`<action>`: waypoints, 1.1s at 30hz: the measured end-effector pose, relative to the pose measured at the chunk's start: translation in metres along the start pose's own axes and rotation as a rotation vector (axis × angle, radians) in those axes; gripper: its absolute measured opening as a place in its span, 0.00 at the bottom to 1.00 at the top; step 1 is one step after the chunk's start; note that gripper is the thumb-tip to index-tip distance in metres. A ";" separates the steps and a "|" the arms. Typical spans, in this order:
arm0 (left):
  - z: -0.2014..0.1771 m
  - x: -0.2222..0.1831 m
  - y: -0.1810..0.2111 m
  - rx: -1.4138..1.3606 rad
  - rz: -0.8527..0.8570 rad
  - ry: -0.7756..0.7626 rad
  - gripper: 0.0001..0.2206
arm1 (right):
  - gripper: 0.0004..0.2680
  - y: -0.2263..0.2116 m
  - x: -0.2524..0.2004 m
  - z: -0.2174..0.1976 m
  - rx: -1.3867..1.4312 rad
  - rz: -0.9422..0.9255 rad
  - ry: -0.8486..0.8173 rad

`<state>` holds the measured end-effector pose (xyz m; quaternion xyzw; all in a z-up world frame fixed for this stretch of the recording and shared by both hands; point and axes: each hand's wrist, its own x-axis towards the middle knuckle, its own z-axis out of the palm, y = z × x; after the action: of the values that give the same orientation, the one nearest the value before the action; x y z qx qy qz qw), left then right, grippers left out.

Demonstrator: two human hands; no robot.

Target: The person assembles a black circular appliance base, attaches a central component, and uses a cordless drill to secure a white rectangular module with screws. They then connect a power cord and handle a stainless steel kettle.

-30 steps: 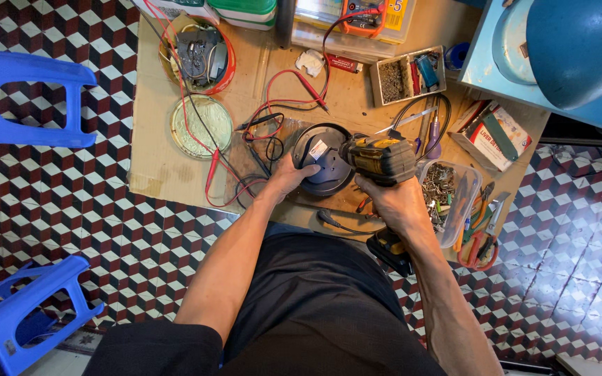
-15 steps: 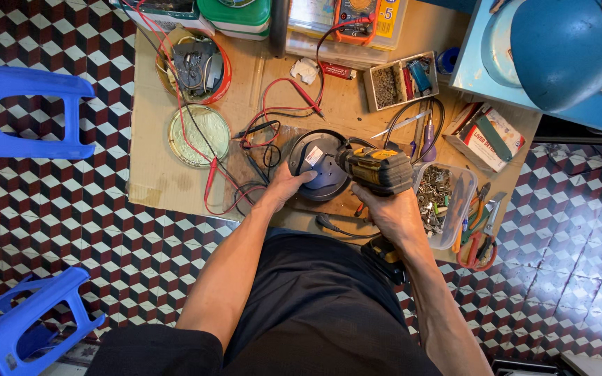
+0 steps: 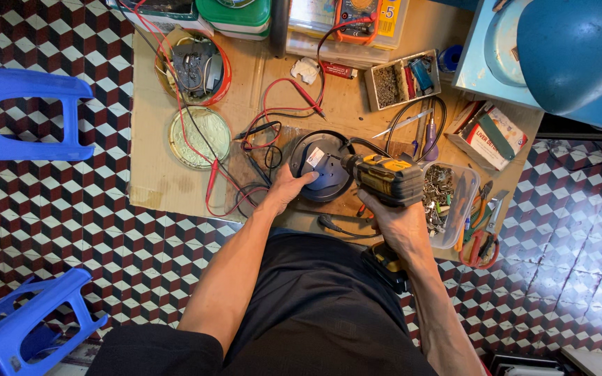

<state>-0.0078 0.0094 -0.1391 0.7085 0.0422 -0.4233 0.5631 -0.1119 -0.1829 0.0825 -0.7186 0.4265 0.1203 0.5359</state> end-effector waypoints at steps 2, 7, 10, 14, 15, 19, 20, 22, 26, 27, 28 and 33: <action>-0.001 -0.002 0.001 -0.007 -0.014 0.006 0.32 | 0.14 0.006 -0.004 -0.002 0.013 0.007 0.013; -0.001 -0.001 0.002 -0.031 -0.072 0.007 0.32 | 0.14 0.022 -0.014 -0.010 -0.037 0.087 -0.018; 0.001 0.001 0.001 -0.034 -0.105 0.010 0.32 | 0.14 0.028 -0.016 -0.011 -0.053 0.034 -0.001; 0.002 0.001 -0.002 -0.015 -0.081 0.030 0.32 | 0.13 0.030 -0.019 -0.010 -0.019 0.107 -0.007; 0.002 0.001 -0.002 -0.026 -0.075 0.027 0.32 | 0.13 0.030 -0.019 -0.010 -0.020 0.102 -0.009; 0.001 0.001 -0.003 0.030 -0.100 0.054 0.32 | 0.13 0.029 -0.020 -0.011 -0.017 0.104 -0.021; 0.001 0.000 -0.003 0.027 -0.100 0.055 0.32 | 0.13 0.029 -0.019 -0.011 -0.024 0.099 -0.031; 0.003 -0.001 -0.003 0.021 -0.099 0.053 0.31 | 0.13 0.029 -0.018 -0.011 -0.038 0.089 -0.049; 0.007 -0.001 -0.003 -0.004 -0.064 0.065 0.31 | 0.13 0.029 -0.017 -0.007 -0.091 0.141 -0.049; 0.007 -0.002 -0.004 0.015 -0.072 0.079 0.31 | 0.13 0.028 -0.017 -0.005 -0.086 0.156 -0.048; 0.006 -0.002 -0.005 0.034 -0.080 0.092 0.30 | 0.13 0.028 -0.017 -0.004 -0.081 0.172 -0.048; 0.010 -0.004 -0.011 -0.003 -0.081 0.075 0.29 | 0.14 0.025 -0.008 -0.005 -0.068 0.044 -0.073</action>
<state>-0.0217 0.0066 -0.1447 0.7206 0.0925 -0.4189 0.5448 -0.1371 -0.1852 0.0728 -0.7221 0.4178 0.1727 0.5237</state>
